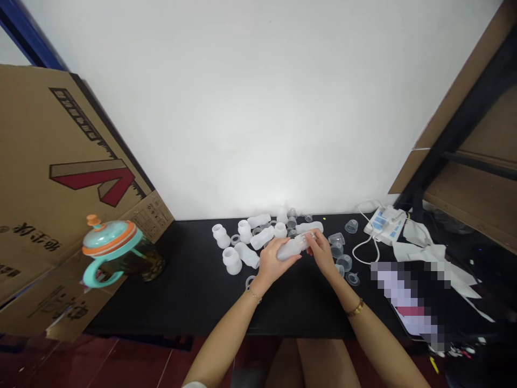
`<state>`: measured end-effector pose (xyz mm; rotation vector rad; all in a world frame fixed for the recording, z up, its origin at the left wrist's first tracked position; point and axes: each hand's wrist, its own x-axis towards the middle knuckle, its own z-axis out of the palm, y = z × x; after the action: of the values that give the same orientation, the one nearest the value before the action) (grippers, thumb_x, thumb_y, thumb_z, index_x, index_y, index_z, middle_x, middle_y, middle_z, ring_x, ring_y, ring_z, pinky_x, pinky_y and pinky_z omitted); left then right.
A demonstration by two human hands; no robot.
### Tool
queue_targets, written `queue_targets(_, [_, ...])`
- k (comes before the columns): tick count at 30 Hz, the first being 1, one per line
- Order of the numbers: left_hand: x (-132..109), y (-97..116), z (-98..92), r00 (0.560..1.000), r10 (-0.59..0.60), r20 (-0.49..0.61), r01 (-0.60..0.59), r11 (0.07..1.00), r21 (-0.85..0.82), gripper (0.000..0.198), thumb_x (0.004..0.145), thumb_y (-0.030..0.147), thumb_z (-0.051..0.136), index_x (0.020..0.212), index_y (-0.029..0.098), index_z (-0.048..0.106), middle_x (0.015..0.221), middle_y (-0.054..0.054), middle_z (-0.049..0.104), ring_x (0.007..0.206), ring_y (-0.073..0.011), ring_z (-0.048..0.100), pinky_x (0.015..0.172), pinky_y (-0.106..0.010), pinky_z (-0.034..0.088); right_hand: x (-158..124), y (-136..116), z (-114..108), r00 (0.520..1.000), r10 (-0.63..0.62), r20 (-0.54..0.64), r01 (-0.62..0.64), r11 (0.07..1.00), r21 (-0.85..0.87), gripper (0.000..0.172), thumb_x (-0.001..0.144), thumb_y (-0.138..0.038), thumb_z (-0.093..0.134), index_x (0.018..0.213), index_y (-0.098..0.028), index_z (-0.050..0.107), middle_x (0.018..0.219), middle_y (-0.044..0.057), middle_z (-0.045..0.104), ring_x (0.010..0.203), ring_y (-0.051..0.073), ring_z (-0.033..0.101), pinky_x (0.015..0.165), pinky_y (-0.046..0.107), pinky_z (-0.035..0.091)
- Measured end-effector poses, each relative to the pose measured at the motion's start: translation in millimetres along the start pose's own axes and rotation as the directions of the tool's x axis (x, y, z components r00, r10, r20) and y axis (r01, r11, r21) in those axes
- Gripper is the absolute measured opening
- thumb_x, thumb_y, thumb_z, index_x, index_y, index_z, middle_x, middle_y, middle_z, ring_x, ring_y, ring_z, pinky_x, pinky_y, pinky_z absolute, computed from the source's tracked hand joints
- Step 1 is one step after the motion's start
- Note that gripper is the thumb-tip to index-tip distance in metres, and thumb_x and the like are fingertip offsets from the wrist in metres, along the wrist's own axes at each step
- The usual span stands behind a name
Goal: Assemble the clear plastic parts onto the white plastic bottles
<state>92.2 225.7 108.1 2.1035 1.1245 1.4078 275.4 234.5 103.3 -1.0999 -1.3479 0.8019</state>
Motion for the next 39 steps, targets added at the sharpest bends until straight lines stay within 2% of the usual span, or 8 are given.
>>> queue_targets(9, [-1.2, -3.2, 1.6, 0.999, 0.028, 0.016, -0.028, 1.0, 0.009, 0.047, 0.075, 0.048, 0.079, 0.112, 0.022, 0.066, 0.106, -0.007, 0.072, 0.098, -0.0244, 0.067, 0.089, -0.039, 0.055, 2.8, 0.0, -3.5, 1.0, 0.017, -0.009, -0.017, 1.0, -0.002, 0.036, 0.088, -0.053, 0.059, 0.072, -0.024, 0.046, 0.052, -0.007, 0.043, 0.045, 0.012, 0.041, 0.046, 0.026, 0.03])
queue_targets(14, [-1.5, -4.9, 1.6, 0.996, 0.084, 0.009, -0.084, 0.996, 0.03, 0.047, 0.075, 0.048, 0.078, 0.111, 0.02, 0.066, 0.105, -0.008, 0.072, 0.096, -0.0244, 0.068, 0.088, -0.039, 0.057, 3.1, -4.1, -5.3, 1.0, 0.012, -0.008, -0.013, 1.0, -0.028, 0.034, 0.087, -0.048, 0.057, 0.068, -0.024, 0.043, 0.051, -0.007, 0.044, 0.045, 0.013, 0.041, 0.047, 0.026, 0.029])
queue_targets(20, [-2.5, -8.7, 2.4, 0.987, 0.162, 0.014, -0.162, 0.98, 0.116, 0.048, 0.077, 0.05, 0.076, 0.113, 0.021, 0.065, 0.106, -0.007, 0.072, 0.098, -0.024, 0.069, 0.088, -0.038, 0.059, 3.1, -3.0, -8.3, 1.0, -0.023, 0.018, 0.025, 0.993, -0.111, 0.025, 0.087, -0.038, 0.051, 0.068, -0.024, 0.044, 0.053, -0.006, 0.042, 0.049, 0.014, 0.041, 0.051, 0.028, 0.031])
queue_targets(24, [-3.3, -9.4, 2.4, 0.983, 0.178, 0.052, -0.185, 0.965, 0.186, 0.05, 0.077, 0.053, 0.075, 0.115, 0.023, 0.065, 0.106, -0.007, 0.072, 0.096, -0.0238, 0.07, 0.088, -0.038, 0.06, 2.9, -0.5, -6.5, 0.998, -0.063, 0.002, 0.063, 0.983, -0.175, 0.031, 0.091, -0.04, 0.048, 0.067, -0.023, 0.04, 0.059, -0.005, 0.04, 0.056, 0.014, 0.039, 0.055, 0.028, 0.03])
queue_targets(30, [-3.9, -9.0, 1.6, 0.981, 0.169, 0.094, -0.185, 0.963, 0.197, 0.052, 0.075, 0.054, 0.076, 0.115, 0.023, 0.066, 0.104, -0.007, 0.073, 0.093, -0.0236, 0.071, 0.085, -0.037, 0.061, 4.7, 4.5, -7.9, 0.995, -0.09, 0.051, 0.098, 0.979, -0.179, 0.032, 0.092, -0.036, 0.045, 0.065, -0.023, 0.033, 0.062, -0.005, 0.031, 0.059, 0.014, 0.033, 0.056, 0.029, 0.026])
queue_targets(39, [-5.6, -9.6, 1.9, 0.978, 0.172, 0.121, -0.191, 0.967, 0.168, 0.051, 0.076, 0.054, 0.075, 0.115, 0.022, 0.066, 0.102, -0.007, 0.073, 0.09, -0.0219, 0.071, 0.084, -0.035, 0.061, 7.1, 5.1, -11.6, 0.99, -0.066, 0.127, 0.089, 0.98, -0.181, 0.029, 0.087, -0.029, 0.044, 0.062, -0.022, 0.032, 0.061, -0.004, 0.031, 0.058, 0.014, 0.031, 0.056, 0.029, 0.024])
